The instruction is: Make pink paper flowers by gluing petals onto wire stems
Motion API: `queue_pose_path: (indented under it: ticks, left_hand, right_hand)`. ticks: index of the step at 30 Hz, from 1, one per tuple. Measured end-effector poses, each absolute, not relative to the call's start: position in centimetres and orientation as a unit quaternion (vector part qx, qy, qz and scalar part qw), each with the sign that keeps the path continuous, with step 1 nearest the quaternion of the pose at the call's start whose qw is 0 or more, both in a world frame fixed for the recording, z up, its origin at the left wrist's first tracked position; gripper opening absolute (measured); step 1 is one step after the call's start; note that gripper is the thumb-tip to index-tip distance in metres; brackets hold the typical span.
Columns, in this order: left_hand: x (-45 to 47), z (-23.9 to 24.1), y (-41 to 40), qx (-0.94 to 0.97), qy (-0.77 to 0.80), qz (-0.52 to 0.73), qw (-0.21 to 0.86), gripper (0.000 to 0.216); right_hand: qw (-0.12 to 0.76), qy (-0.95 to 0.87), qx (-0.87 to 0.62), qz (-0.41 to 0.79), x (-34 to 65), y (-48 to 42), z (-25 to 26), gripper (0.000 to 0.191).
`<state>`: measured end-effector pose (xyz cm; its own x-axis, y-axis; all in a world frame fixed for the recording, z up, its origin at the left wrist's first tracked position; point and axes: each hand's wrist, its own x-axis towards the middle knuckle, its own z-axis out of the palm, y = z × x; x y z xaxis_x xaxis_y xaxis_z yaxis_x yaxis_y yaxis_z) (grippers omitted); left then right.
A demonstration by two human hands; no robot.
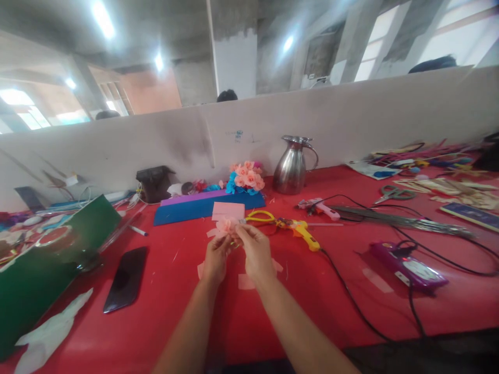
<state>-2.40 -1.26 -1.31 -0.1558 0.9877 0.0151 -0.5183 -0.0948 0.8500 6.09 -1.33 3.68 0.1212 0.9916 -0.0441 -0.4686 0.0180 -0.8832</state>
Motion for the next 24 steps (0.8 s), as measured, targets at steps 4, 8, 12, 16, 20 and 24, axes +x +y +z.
queue_pose_path:
  ticks: [4,8,12,16,20,24]
  left_hand:
    - [-2.4,-1.5,-1.2,0.324,0.366,0.667,0.562,0.028]
    - [-2.4,-1.7,-1.1,0.338,0.365,0.665,0.557,0.026]
    - [-2.5,-1.6,-1.2,0.350,0.364,0.662,0.553,0.023]
    - [-2.4,-1.5,-1.3,0.362,0.357,0.662,0.551,0.021]
    - [-2.4,-1.5,-1.2,0.351,0.356,0.655,0.566,0.026]
    - [-2.4,-1.6,-1.2,0.343,0.365,0.648,0.573,0.031]
  right_hand:
    - [0.631,-0.317,-0.392,0.589,6.1,-1.5,3.8,0.016]
    - [0.628,-0.316,-0.374,0.605,6.4,-1.7,3.8,0.013]
    - [0.612,-0.347,-0.360,0.612,6.8,-1.5,3.4,0.016]
    - [0.583,-0.413,-0.378,0.589,7.0,-1.0,2.7,0.018]
    - [0.550,-0.480,-0.402,0.552,7.2,-0.6,2.1,0.022]
    - [0.539,-0.547,-0.406,0.495,7.5,-0.4,1.6,0.023]
